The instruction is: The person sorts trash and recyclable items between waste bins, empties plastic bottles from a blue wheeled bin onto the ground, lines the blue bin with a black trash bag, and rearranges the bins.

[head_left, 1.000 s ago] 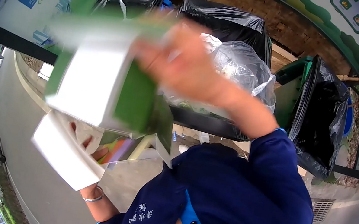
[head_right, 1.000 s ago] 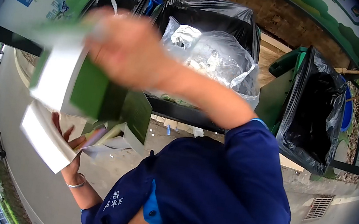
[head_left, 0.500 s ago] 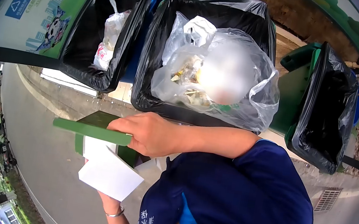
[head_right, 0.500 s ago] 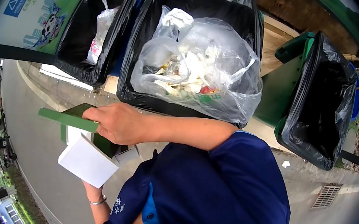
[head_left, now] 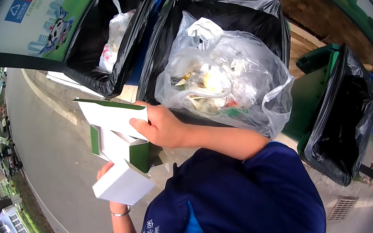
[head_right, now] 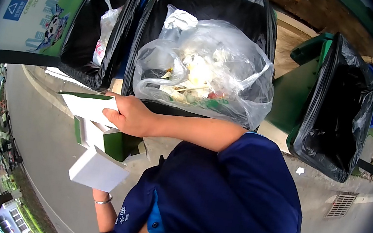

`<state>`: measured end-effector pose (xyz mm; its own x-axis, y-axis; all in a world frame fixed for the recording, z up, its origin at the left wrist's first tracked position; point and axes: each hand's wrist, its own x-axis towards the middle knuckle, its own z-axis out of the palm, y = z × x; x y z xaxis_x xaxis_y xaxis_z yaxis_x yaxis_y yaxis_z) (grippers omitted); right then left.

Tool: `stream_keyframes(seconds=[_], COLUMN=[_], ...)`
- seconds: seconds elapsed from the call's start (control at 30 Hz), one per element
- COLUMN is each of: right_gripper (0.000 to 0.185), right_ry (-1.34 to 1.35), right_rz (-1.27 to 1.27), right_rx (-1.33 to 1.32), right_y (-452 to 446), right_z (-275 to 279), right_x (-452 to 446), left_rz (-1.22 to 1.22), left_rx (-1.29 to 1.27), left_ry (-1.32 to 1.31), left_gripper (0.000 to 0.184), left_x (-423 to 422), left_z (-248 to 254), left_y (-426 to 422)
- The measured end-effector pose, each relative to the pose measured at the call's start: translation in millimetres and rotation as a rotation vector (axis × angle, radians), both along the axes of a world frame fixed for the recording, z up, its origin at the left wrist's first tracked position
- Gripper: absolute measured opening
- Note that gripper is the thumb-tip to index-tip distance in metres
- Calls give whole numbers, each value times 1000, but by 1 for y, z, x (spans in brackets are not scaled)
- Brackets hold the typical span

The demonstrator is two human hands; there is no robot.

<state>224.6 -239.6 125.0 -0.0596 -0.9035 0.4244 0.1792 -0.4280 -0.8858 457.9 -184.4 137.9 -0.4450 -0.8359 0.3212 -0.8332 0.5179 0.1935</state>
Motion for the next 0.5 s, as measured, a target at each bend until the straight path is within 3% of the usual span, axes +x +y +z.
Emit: stream_keyframes(seconds=[0.07, 0.1, 0.13, 0.2, 0.27, 0.4, 0.47, 0.5], right_gripper=[25, 25, 38, 62, 86, 110, 115, 116], right_ry=[168, 154, 236, 479, 1075, 1526, 1610, 1507], right_rz=[95, 167, 350, 106, -149, -317, -189, -80], right_rx=[88, 97, 239, -144, -282, 368, 817, 963], right_y=[1, 3, 3, 4, 8, 23, 46, 62], right_z=[0, 11, 23, 20, 32, -11, -42, -73], right_x=[-7, -14, -26, -34, -66, -156, -196, -216], left_rz=[-16, -95, -176, -164, -55, 161, 238, 254], left_rx=[121, 109, 96, 82, 34, -79, -124, -130], left_ry=[162, 120, 80, 103, 167, 255, 271, 285], left_gripper=[24, 22, 21, 22, 22, 24, 24, 25], left_x=[3, -5, -12, -12, -1, 22, 29, 34], left_z=[-11, 0, 11, 9, -2, -23, -34, -39], left_y=[6, 4, 2, 4, 9, 15, 15, 13])
